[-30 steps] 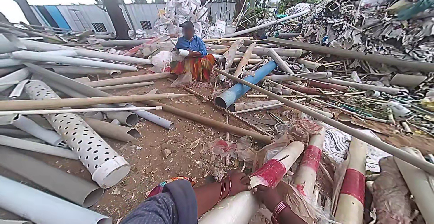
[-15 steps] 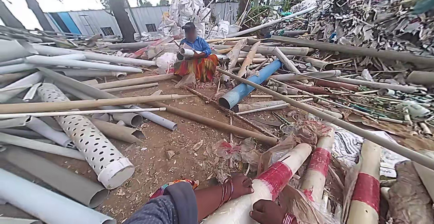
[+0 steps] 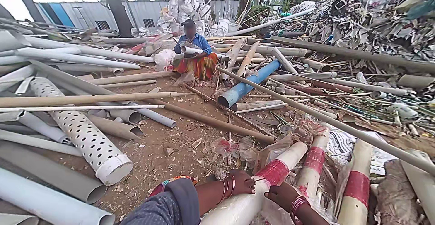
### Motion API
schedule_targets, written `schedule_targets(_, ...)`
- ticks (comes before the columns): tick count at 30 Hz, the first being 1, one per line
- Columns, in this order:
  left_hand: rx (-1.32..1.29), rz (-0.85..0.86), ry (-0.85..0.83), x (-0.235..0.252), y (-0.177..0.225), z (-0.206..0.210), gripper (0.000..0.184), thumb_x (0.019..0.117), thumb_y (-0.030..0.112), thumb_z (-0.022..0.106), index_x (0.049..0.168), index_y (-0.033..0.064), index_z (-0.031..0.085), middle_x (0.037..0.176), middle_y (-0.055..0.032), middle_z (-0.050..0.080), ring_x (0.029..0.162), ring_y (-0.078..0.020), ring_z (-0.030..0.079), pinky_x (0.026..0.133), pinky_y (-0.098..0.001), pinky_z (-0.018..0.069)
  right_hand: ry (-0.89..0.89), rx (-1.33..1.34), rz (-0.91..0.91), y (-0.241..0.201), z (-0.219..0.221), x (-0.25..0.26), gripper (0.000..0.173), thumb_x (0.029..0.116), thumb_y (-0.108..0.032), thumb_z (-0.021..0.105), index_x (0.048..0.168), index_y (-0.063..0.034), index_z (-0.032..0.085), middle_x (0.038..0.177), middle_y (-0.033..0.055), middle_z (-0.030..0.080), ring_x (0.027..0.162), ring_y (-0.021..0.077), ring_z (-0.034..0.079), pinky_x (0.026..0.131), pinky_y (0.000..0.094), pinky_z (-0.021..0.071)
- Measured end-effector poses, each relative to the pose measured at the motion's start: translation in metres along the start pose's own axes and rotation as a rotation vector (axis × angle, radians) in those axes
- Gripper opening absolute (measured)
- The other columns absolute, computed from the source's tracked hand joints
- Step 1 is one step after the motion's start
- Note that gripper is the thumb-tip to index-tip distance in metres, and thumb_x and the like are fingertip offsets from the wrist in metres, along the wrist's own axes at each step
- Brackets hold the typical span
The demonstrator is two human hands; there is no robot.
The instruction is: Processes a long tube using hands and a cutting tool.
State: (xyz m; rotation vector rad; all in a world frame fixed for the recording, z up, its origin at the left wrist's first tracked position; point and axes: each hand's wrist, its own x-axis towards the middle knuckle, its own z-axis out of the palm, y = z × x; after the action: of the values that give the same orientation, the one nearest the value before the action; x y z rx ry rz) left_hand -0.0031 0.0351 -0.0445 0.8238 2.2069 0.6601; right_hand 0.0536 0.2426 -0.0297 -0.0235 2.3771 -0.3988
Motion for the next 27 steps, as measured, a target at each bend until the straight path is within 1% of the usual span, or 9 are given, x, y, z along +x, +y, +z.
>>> schedule_targets(4, 0.035, -0.018, -0.002, -0.002, 0.009, -0.001, 0.041, 0.1023, 0.024, 0.063, 0.13, -0.0057, 0.064, 0.142, -0.0285, 0.054, 0.136, -0.0414, 0.048, 0.115, -0.0554, 0.035, 0.108, 0.125, -0.09, -0.002, 0.002, -0.001, 0.045, 0.1086, -0.036, 0.05, 0.115, 0.0046, 0.069, 0.117, 0.0277, 0.067, 0.114, 0.0404, 0.062, 0.1, 0.0586, 0.0422)
schedule_targets(7, 0.05, -0.031, 0.015, -0.001, 0.014, 0.001, 0.043, 0.1033, 0.025, 0.06, 0.129, -0.0101, 0.062, 0.141, -0.0295, 0.054, 0.136, -0.0417, 0.049, 0.115, -0.0547, 0.0359, 0.149, 0.315, -0.213, -0.014, 0.008, -0.012, 0.034, 0.1061, -0.024, 0.057, 0.109, 0.0065, 0.071, 0.117, 0.0246, 0.067, 0.109, 0.0339, 0.062, 0.1, 0.0505, 0.0441)
schedule_targets(11, -0.018, -0.106, 0.087, 0.008, 0.001, 0.009, 0.048, 0.1035, 0.029, 0.059, 0.134, -0.0073, 0.058, 0.141, -0.0276, 0.055, 0.133, -0.0399, 0.053, 0.113, -0.0561, 0.0386, 0.08, 0.493, -0.259, -0.019, 0.024, -0.009, 0.031, 0.1083, -0.025, 0.053, 0.101, 0.0023, 0.066, 0.088, 0.0073, 0.065, 0.076, 0.0121, 0.054, 0.075, 0.034, 0.0438)
schedule_targets(15, -0.061, -0.204, 0.112, 0.003, 0.008, 0.005, 0.047, 0.1061, 0.029, 0.055, 0.139, -0.0049, 0.054, 0.137, -0.0283, 0.058, 0.13, -0.04, 0.056, 0.111, -0.0568, 0.041, 0.02, 0.348, -0.27, -0.018, 0.021, -0.011, 0.031, 0.1069, -0.024, 0.053, 0.098, 0.0029, 0.067, 0.085, 0.0107, 0.064, 0.078, 0.0192, 0.056, 0.08, 0.0426, 0.0439)
schedule_targets(17, -0.225, -0.321, 0.225, 0.002, 0.004, 0.003, 0.049, 0.1065, 0.025, 0.052, 0.146, -0.0037, 0.047, 0.137, -0.0277, 0.059, 0.129, -0.0382, 0.058, 0.11, -0.0542, 0.0432, -0.04, 0.198, -0.301, -0.022, 0.015, -0.019, 0.034, 0.1059, -0.025, 0.054, 0.1, 0.0053, 0.069, 0.093, 0.0191, 0.067, 0.088, 0.0291, 0.061, 0.086, 0.0513, 0.0441)
schedule_targets(19, -0.408, -0.419, 0.345, 0.007, -0.006, -0.001, 0.051, 0.1054, 0.023, 0.052, 0.149, -0.0024, 0.042, 0.133, -0.0266, 0.061, 0.118, -0.0361, 0.064, 0.103, -0.0513, 0.0487, -0.056, 0.123, -0.296, -0.022, 0.01, -0.025, 0.036, 0.1066, -0.025, 0.054, 0.104, 0.0067, 0.07, 0.099, 0.0234, 0.069, 0.095, 0.0341, 0.063, 0.09, 0.0548, 0.0442)
schedule_targets(22, -0.443, -0.38, 0.341, 0.005, -0.006, -0.006, 0.05, 0.1038, 0.021, 0.056, 0.146, -0.0027, 0.044, 0.133, -0.0277, 0.059, 0.119, -0.0376, 0.061, 0.103, -0.0524, 0.0471, 0.001, 0.245, -0.187, -0.008, 0.003, -0.019, 0.038, 0.11, -0.026, 0.048, 0.107, 0.0068, 0.068, 0.099, 0.0204, 0.068, 0.092, 0.0283, 0.061, 0.09, 0.0484, 0.0446)
schedule_targets(24, -0.347, -0.287, 0.257, 0.003, -0.001, -0.006, 0.051, 0.1034, 0.027, 0.061, 0.143, -0.0042, 0.05, 0.135, -0.0289, 0.058, 0.126, -0.0395, 0.057, 0.109, -0.055, 0.0424, 0.067, 0.394, -0.06, 0.002, 0.003, -0.009, 0.042, 0.1123, -0.028, 0.043, 0.114, 0.0074, 0.065, 0.102, 0.019, 0.069, 0.093, 0.0245, 0.064, 0.09, 0.0436, 0.0483)
schedule_targets(27, -0.201, -0.196, 0.135, 0.003, 0.003, -0.001, 0.058, 0.0979, 0.037, 0.07, 0.135, -0.0052, 0.056, 0.131, -0.0282, 0.061, 0.124, -0.0394, 0.058, 0.109, -0.0563, 0.042, 0.156, 0.475, 0.084, 0.003, 0.01, 0.003, 0.048, 0.1123, -0.038, 0.041, 0.118, 0.0049, 0.063, 0.099, 0.0157, 0.071, 0.09, 0.0233, 0.068, 0.089, 0.0429, 0.0515)
